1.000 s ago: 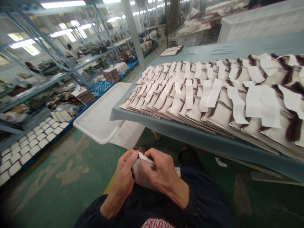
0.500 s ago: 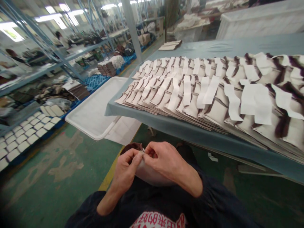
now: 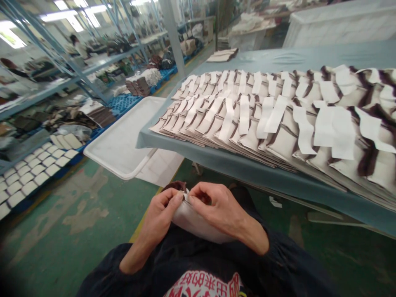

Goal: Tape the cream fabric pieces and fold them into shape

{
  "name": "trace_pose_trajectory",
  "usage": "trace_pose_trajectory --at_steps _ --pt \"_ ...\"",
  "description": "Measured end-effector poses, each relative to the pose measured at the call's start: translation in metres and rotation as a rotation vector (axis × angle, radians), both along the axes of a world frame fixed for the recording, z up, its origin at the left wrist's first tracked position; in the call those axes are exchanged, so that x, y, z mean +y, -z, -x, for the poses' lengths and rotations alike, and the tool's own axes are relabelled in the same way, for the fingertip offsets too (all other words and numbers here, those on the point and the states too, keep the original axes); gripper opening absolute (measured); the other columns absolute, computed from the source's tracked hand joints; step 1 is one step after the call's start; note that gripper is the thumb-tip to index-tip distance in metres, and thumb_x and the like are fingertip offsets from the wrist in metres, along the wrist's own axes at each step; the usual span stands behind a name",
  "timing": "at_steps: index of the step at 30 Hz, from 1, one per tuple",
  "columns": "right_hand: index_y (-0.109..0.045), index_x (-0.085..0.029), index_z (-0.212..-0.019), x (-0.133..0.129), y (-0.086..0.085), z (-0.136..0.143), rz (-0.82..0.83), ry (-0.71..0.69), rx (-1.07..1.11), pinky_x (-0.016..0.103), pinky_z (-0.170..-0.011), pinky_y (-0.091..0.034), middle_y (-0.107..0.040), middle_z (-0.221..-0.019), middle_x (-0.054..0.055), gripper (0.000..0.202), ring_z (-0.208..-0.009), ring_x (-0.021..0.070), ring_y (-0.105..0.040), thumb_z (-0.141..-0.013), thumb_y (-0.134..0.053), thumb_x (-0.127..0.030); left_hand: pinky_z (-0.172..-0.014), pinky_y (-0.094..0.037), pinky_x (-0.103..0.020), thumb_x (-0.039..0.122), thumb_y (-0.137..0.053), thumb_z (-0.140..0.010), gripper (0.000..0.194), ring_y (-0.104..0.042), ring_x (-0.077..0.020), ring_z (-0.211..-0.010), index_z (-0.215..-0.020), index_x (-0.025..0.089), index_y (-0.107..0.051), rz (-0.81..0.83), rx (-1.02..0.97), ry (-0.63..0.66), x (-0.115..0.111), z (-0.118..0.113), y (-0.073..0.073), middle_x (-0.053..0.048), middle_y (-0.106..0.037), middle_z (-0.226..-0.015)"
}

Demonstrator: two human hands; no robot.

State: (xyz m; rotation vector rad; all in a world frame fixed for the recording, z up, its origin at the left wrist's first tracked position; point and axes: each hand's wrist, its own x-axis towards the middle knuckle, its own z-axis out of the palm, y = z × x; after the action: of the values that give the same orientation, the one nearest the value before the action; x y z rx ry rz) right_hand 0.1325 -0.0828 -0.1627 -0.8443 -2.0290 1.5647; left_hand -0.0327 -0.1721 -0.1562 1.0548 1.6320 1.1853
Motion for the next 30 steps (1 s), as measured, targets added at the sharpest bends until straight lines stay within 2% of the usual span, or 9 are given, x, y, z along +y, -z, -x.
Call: trace_pose_trajectory --at_steps 3,6,15,19,24,30 --pt "-0.069 -0.018 -0.081 -0.003 0.000 -0.003 -0.058 -0.008 -0.021 0.023 -0.054 -0.038 -0.063 -0.068 -0.001 0.020 -0.060 0.0116 -0.052 -0.092 -0.060 -0.032 -0.055 -0.032 -0.023 0.047 -0.061 -0.088 0.036 -0.042 -0.0110 -0.059 -0.071 0.015 -0.060 0.023 -0.006 0.030 -0.001 -0.001 0.001 0.003 -0.052 -0.063" --pt "-0.069 -0.017 -0.079 -0.002 0.000 -0.004 -0.034 -0.047 -0.044 0.022 -0.053 -0.037 -0.063 -0.066 -0.001 0.022 -0.059 0.0112 -0.051 -0.091 -0.059 -0.032 -0.054 -0.032 -0.023 0.048 -0.063 -0.087 0.037 -0.042 -0.0107 -0.058 -0.071 0.014 -0.061 0.051 -0.031 0.071 0.000 -0.003 0.000 0.003 -0.052 -0.062" --pt "-0.067 -0.016 -0.072 0.006 -0.013 -0.003 0.021 -0.079 -0.228 0.021 -0.049 -0.034 -0.062 -0.062 -0.001 0.018 -0.056 0.0109 -0.051 -0.083 -0.058 -0.027 -0.054 -0.033 -0.023 0.051 -0.065 -0.084 0.039 -0.043 -0.0107 -0.058 -0.073 0.014 -0.061 0.092 -0.042 0.073 0.002 -0.005 0.002 0.002 -0.053 -0.062" --pt "-0.064 -0.016 -0.070 0.010 -0.009 -0.004 0.095 -0.149 -0.230 0.021 -0.049 -0.033 -0.061 -0.060 0.000 0.020 -0.055 0.0109 -0.051 -0.084 -0.055 -0.028 -0.056 -0.034 -0.024 0.049 -0.064 -0.087 0.038 -0.045 -0.0115 -0.060 -0.075 0.013 -0.063 0.088 0.015 0.118 0.001 -0.004 0.004 0.001 -0.055 -0.065" --pt "-0.061 -0.016 -0.072 0.018 -0.004 -0.004 0.184 -0.257 -0.196 0.020 -0.048 -0.031 -0.058 -0.059 -0.003 0.013 -0.053 0.0093 -0.047 -0.080 -0.056 -0.024 -0.056 -0.033 -0.024 0.047 -0.063 -0.090 0.037 -0.043 -0.0111 -0.061 -0.073 0.014 -0.063 0.073 0.068 0.184 0.001 0.000 0.005 0.003 -0.053 -0.065" --pt "-0.057 -0.018 -0.069 0.018 0.004 0.002 0.282 -0.248 -0.126 0.021 -0.046 -0.028 -0.052 -0.056 -0.006 0.004 -0.050 0.0082 -0.041 -0.073 -0.056 -0.020 -0.056 -0.032 -0.024 0.048 -0.061 -0.090 0.039 -0.040 -0.0115 -0.061 -0.070 0.015 -0.061 0.121 0.105 0.210 0.000 0.004 0.004 0.003 -0.050 -0.064"
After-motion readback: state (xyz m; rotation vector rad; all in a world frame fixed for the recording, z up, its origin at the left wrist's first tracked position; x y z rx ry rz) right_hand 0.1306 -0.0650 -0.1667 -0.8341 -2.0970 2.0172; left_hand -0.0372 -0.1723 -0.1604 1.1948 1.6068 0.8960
